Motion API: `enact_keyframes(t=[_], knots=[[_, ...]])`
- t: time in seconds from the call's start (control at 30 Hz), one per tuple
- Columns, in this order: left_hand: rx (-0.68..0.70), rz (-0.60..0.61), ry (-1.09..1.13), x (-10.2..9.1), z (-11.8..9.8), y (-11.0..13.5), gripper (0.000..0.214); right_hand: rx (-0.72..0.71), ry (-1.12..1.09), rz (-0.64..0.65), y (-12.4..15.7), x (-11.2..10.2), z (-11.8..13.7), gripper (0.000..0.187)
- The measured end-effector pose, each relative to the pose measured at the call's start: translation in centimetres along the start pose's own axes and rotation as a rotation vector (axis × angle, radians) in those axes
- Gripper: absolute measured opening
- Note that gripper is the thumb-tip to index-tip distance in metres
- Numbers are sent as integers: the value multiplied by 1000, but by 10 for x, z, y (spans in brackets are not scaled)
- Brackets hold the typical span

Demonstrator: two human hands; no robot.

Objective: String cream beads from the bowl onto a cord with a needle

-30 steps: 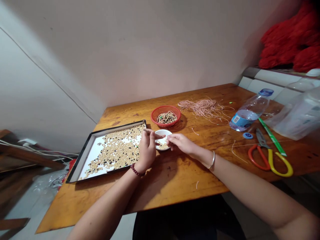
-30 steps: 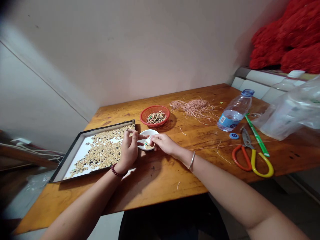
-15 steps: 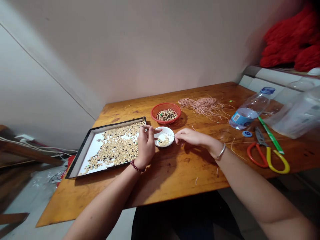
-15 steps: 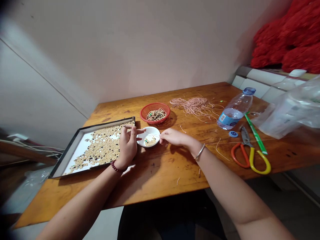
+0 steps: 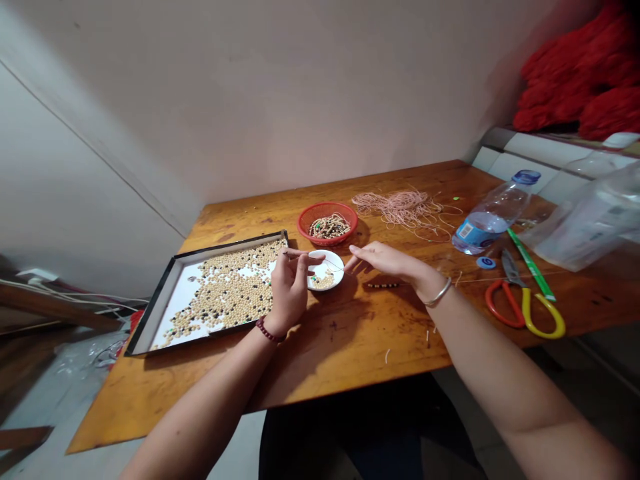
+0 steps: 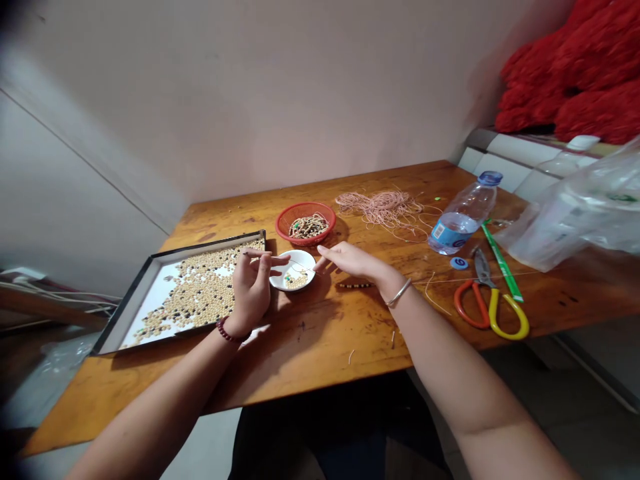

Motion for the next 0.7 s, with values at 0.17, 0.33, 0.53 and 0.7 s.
enact_keyframes(t=[0.17,0.33,0.53,0.7], knots=[[165,70,-67,4,-11,4,10,-102,-84,148,7,11,12,60],[276,58,-182,3,-19,6,4,-114,-185,271,15,24,18,43],[350,92,-396,2,-28,1,9,-127,-310,155,8,19,14,24],[252,260,-548,10,-16,1,14,-123,-366,81,6,21,14,25]])
Point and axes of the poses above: each hand's wrist, its own y-axis away from the middle knuckle, its own x-axis out of the palm, z = x × y, the point moved 7 cm from there along -y, towards the middle knuckle, and after that the axes turned 13 degrees about x, right-handed, at the moved point
